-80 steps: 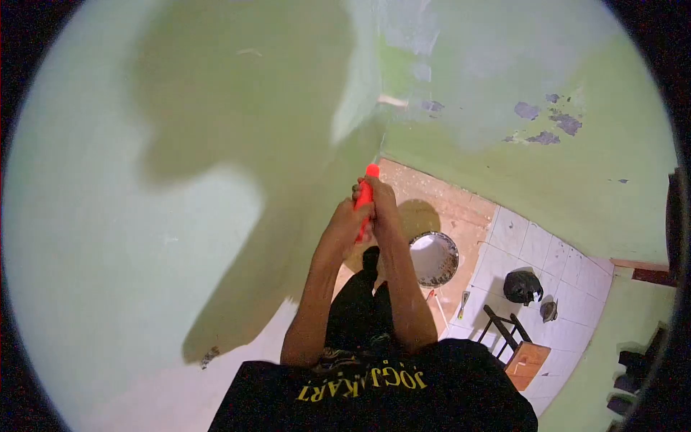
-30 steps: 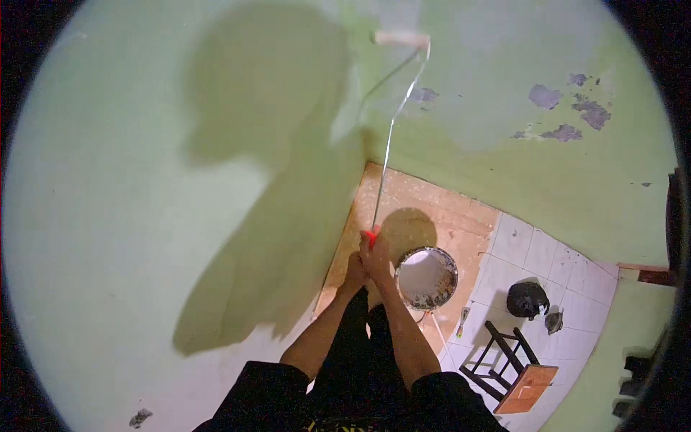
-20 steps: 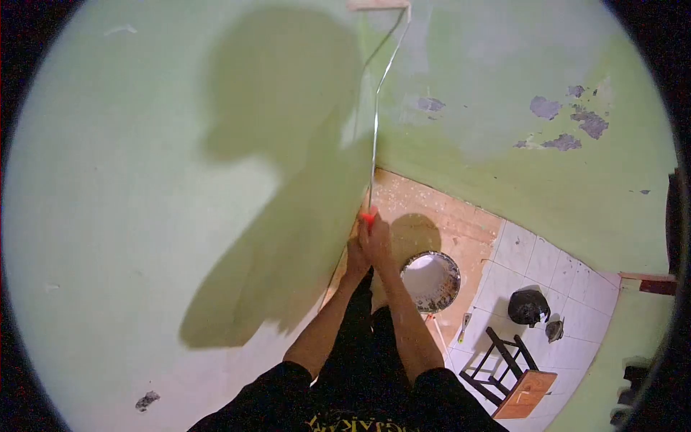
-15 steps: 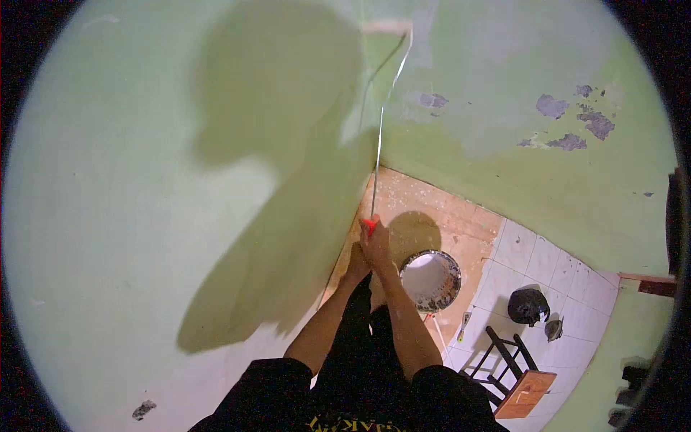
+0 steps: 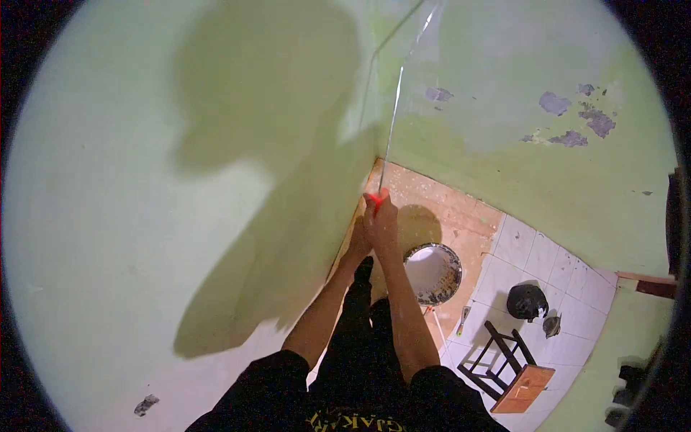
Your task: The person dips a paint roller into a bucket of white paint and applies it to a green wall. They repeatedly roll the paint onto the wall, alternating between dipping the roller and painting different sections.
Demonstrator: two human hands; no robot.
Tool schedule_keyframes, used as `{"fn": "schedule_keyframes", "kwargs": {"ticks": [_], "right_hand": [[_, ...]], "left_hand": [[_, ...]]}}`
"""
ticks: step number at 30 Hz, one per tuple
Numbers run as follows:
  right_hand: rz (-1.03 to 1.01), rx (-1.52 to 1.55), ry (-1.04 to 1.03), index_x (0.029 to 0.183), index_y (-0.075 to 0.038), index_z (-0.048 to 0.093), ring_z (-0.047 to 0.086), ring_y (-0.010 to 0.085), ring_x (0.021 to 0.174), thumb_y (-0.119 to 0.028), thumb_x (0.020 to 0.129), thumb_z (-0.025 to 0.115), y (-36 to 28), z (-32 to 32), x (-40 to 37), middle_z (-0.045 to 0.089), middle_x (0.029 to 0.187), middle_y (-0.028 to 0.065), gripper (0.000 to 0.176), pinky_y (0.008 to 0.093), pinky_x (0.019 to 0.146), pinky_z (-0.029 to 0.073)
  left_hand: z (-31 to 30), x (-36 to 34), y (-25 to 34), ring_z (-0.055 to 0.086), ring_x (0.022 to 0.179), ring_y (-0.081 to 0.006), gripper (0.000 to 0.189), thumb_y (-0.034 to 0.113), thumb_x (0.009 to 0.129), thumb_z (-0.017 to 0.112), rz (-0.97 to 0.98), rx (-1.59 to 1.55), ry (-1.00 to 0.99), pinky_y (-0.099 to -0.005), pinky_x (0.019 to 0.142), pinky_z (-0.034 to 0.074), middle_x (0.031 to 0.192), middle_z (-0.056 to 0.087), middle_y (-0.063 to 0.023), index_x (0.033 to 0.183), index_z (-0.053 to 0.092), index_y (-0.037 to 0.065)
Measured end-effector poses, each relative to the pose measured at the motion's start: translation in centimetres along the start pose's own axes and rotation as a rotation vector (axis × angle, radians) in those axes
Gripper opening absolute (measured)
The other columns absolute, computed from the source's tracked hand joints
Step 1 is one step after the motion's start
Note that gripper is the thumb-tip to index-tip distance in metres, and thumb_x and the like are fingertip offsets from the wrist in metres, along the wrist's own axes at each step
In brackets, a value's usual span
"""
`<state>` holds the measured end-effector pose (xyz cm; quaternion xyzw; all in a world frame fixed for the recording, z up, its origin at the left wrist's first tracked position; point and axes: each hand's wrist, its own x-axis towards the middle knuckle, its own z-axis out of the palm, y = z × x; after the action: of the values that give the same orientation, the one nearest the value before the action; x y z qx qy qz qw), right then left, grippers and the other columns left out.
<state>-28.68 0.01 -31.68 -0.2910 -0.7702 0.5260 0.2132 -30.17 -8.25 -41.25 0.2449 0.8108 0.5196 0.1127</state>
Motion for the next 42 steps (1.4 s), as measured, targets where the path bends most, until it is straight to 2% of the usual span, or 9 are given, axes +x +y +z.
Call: {"fn": "schedule_keyframes", "kwargs": {"ticks": [8, 19, 23, 27, 29, 30, 32, 33, 42], "right_hand": [[0.126, -0.265, -0.146, 0.096, 0.003, 0.052, 0.058, 0.0438, 0.073, -0.025, 0.088, 0.051, 18.7, 6.1, -8.5, 0.057, 0.075, 0.0270, 0.029, 0.0474, 0.058, 0.043], [-0.021, -0.019, -0.010, 0.089, 0.002, 0.052, 0.056, 0.0434, 0.067, -0.020, 0.088, 0.051, 0.7, -0.2, -0.4, 0.056, 0.068, 0.0250, 0.023, 0.0475, 0.055, 0.042], [-0.046, -0.012, -0.037, 0.096, -0.001, 0.055, 0.060, 0.0405, 0.077, -0.022, 0.087, 0.053, 3.5, 1.0, 1.3, 0.060, 0.079, 0.0246, 0.023, 0.0449, 0.062, 0.046], [0.079, -0.048, -0.093, 0.089, -0.001, 0.053, 0.056, 0.0431, 0.076, -0.030, 0.089, 0.048, 9.1, 2.7, -6.1, 0.059, 0.081, 0.0242, 0.029, 0.0492, 0.062, 0.043], [0.274, -0.214, -0.167, 0.088, -0.002, 0.055, 0.057, 0.0423, 0.077, -0.035, 0.090, 0.047, 7.0, 1.1, -8.7, 0.059, 0.082, 0.0239, 0.034, 0.0497, 0.064, 0.043], [0.445, -0.333, -0.243, 0.088, -0.001, 0.056, 0.057, 0.0420, 0.076, -0.039, 0.090, 0.046, 4.4, -0.6, -9.3, 0.059, 0.082, 0.0241, 0.039, 0.0498, 0.065, 0.044], [0.530, -0.154, -0.326, 0.088, -0.001, 0.056, 0.057, 0.0421, 0.076, -0.041, 0.090, 0.045, 8.4, 0.3, -10.8, 0.059, 0.082, 0.0241, 0.042, 0.0504, 0.065, 0.044], [0.610, 0.023, -0.406, 0.088, 0.000, 0.056, 0.058, 0.0422, 0.075, -0.044, 0.090, 0.043, 9.8, 0.7, -11.1, 0.059, 0.082, 0.0241, 0.046, 0.0509, 0.066, 0.044], [0.155, -0.109, -0.111, 0.086, 0.003, 0.054, 0.056, 0.0379, 0.066, -0.029, 0.089, 0.052, -6.6, -4.5, -5.1, 0.057, 0.073, 0.0221, 0.032, 0.0442, 0.057, 0.041]], "left_hand": [[3.5, -9.8, -9.5, 0.061, 0.065, -0.0221, 0.029, 0.020, 0.080, 0.063, -0.363, -0.091, -0.248, -0.0348, 0.058, 0.048, 0.068, 0.061, -0.0095, 0.094, 0.056, -0.004], [1.1, -1.1, -0.3, 0.060, 0.064, -0.0221, 0.031, 0.021, 0.082, 0.060, -0.034, 0.066, 0.006, -0.0356, 0.056, 0.047, 0.068, 0.061, -0.0100, 0.100, 0.053, -0.004], [2.1, 1.0, -1.7, 0.059, 0.063, -0.0220, 0.037, 0.022, 0.084, 0.058, -0.018, 0.065, -0.039, -0.0358, 0.055, 0.046, 0.069, 0.061, -0.0103, 0.109, 0.049, -0.003], [4.3, -8.4, -10.1, 0.057, 0.062, -0.0219, 0.043, 0.023, 0.086, 0.056, -0.411, -0.250, -0.200, -0.0360, 0.054, 0.045, 0.071, 0.061, -0.0106, 0.119, 0.044, -0.003], [6.2, -14.5, -17.7, 0.057, 0.062, -0.0219, 0.047, 0.023, 0.086, 0.054, -0.789, -1.086, -0.129, -0.0361, 0.054, 0.044, 0.071, 0.061, -0.0107, 0.123, 0.042, -0.003], [5.7, -14.9, -15.8, 0.057, 0.062, -0.0219, 0.047, 0.023, 0.086, 0.054, -0.789, -1.085, -0.128, -0.0361, 0.054, 0.044, 0.071, 0.061, -0.0107, 0.123, 0.042, -0.003], [3.1, -15.7, -7.9, 0.061, 0.062, -0.0270, 0.034, 0.028, 0.083, 0.059, -0.465, 0.024, -0.138, -0.0380, 0.054, 0.045, 0.063, 0.059, -0.0174, 0.069, 0.059, -0.002], [2.5, -15.4, -5.5, 0.061, 0.062, -0.0274, 0.035, 0.029, 0.083, 0.060, -0.442, 0.165, -0.120, -0.0382, 0.054, 0.045, 0.063, 0.060, -0.0176, 0.069, 0.058, -0.002], [-3.6, -5.8, 8.2, 0.062, 0.064, -0.0303, 0.041, 0.037, 0.080, 0.061, -0.604, -0.170, 0.007, -0.0403, 0.057, 0.045, 0.064, 0.060, -0.0190, 0.069, 0.057, -0.002]]}}
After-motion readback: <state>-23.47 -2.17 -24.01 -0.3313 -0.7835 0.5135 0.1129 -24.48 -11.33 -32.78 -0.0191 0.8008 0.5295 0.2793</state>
